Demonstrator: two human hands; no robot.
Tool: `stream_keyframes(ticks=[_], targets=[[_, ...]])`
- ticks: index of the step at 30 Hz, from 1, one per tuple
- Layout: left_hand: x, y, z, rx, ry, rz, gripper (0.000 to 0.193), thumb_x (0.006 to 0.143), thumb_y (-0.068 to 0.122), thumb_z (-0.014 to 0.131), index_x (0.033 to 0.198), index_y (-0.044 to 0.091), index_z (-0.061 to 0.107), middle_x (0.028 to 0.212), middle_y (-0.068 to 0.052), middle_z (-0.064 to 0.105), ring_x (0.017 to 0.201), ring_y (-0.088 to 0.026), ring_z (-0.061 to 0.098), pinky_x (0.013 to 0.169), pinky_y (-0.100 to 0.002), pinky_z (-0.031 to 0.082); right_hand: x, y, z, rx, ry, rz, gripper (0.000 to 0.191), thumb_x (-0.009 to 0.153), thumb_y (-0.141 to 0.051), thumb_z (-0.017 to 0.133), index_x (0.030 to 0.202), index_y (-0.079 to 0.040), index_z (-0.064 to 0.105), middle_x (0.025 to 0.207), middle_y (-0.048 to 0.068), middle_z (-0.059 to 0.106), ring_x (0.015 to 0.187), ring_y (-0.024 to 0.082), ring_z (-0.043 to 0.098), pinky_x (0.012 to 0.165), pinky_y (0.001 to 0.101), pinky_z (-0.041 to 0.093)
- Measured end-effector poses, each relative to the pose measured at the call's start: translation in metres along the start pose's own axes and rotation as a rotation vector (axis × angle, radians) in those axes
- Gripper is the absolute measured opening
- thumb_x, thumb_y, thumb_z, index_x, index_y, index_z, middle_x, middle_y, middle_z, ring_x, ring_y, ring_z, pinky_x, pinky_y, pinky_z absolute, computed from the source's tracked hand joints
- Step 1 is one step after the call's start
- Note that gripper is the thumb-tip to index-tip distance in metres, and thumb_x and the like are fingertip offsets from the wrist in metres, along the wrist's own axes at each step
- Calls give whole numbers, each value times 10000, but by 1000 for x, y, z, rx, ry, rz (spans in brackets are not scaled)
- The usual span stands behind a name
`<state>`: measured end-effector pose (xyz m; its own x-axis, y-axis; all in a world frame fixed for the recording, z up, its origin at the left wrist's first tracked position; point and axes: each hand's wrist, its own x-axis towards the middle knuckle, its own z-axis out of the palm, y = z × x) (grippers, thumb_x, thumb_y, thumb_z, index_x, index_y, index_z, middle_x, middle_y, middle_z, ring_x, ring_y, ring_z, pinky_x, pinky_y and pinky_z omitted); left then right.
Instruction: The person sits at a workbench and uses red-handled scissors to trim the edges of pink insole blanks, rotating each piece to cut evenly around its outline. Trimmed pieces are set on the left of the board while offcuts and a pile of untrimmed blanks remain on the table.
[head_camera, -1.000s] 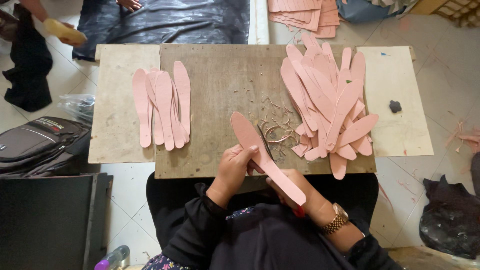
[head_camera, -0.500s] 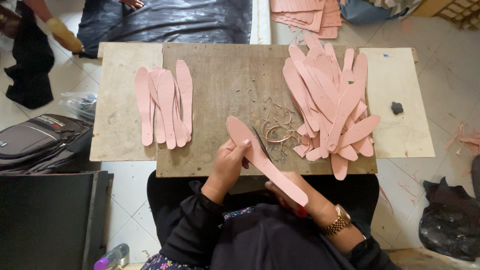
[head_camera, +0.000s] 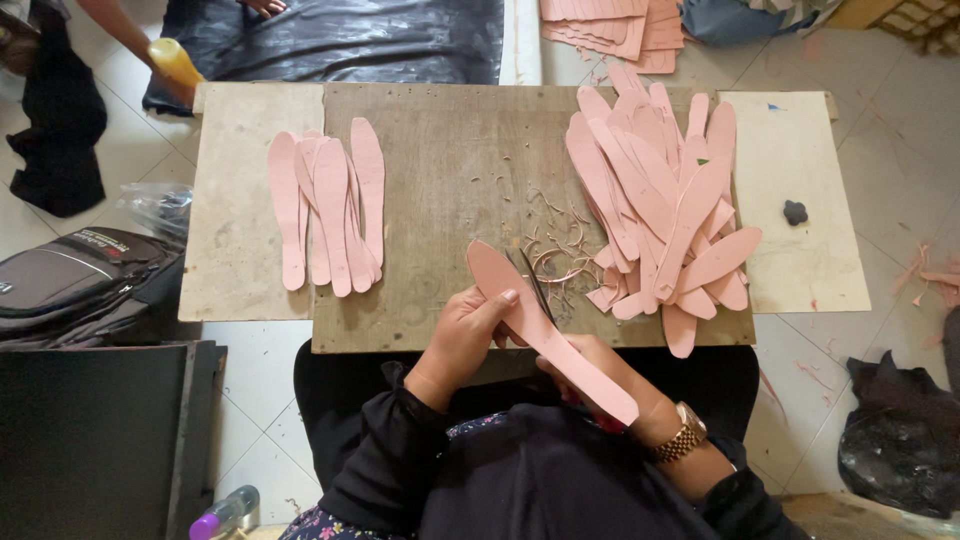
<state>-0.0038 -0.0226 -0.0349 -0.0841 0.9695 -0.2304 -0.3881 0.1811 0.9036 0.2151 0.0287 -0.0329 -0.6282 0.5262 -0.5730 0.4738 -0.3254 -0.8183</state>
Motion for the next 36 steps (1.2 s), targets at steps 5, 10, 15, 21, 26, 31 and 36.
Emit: stream_keyframes(ticks=[5,10,15,21,26,31,36], targets=[[1,-4,-2,4,32,-1,246,1015,227,590,951,5,674,740,-61,702,550,-94,578,502,-237,462,3,8,-1,53,14,49,240,937,-261,686,852,-37,670,573,-27,566,469,87,525,439,260,424],[4,-9,-3,-50,36,-1,238,1016,218,593,954,3,673,753,-58,698,554,-95,575,504,-240,461,5,11,1,32,24,27,254,944,-261,682,832,-35,653,555,-19,555,447,92,529,418,260,431],[6,-15,-5,-93,41,-21,226,1013,210,592,949,7,669,748,-59,692,546,-102,572,500,-245,456,4,8,5,-17,47,30,267,949,-277,659,821,-44,672,542,-17,561,424,95,534,398,261,420],[6,-18,-4,-155,54,-42,225,1016,203,601,938,2,666,743,-60,674,552,-105,565,510,-254,456,0,4,10,3,78,66,294,962,-288,645,811,-35,647,534,-11,547,404,99,517,382,265,416],[4,-14,-4,-112,40,-49,248,1024,217,596,937,-2,672,737,-83,699,545,-108,568,511,-249,453,-2,0,7,31,44,64,281,965,-272,673,877,-5,675,544,-15,547,411,86,500,386,257,378],[1,-9,2,-45,-41,-98,259,1016,230,592,949,-3,684,745,-79,714,570,-114,613,529,-244,479,4,0,1,196,-68,6,269,982,-250,614,1094,-28,716,657,-60,584,507,39,502,459,220,376],[-1,-6,4,-79,-38,-114,261,1009,238,579,963,6,689,767,-77,729,600,-118,650,531,-244,478,12,9,-6,85,-49,-24,277,984,-226,584,1104,-16,721,626,-23,607,498,55,537,446,230,398]])
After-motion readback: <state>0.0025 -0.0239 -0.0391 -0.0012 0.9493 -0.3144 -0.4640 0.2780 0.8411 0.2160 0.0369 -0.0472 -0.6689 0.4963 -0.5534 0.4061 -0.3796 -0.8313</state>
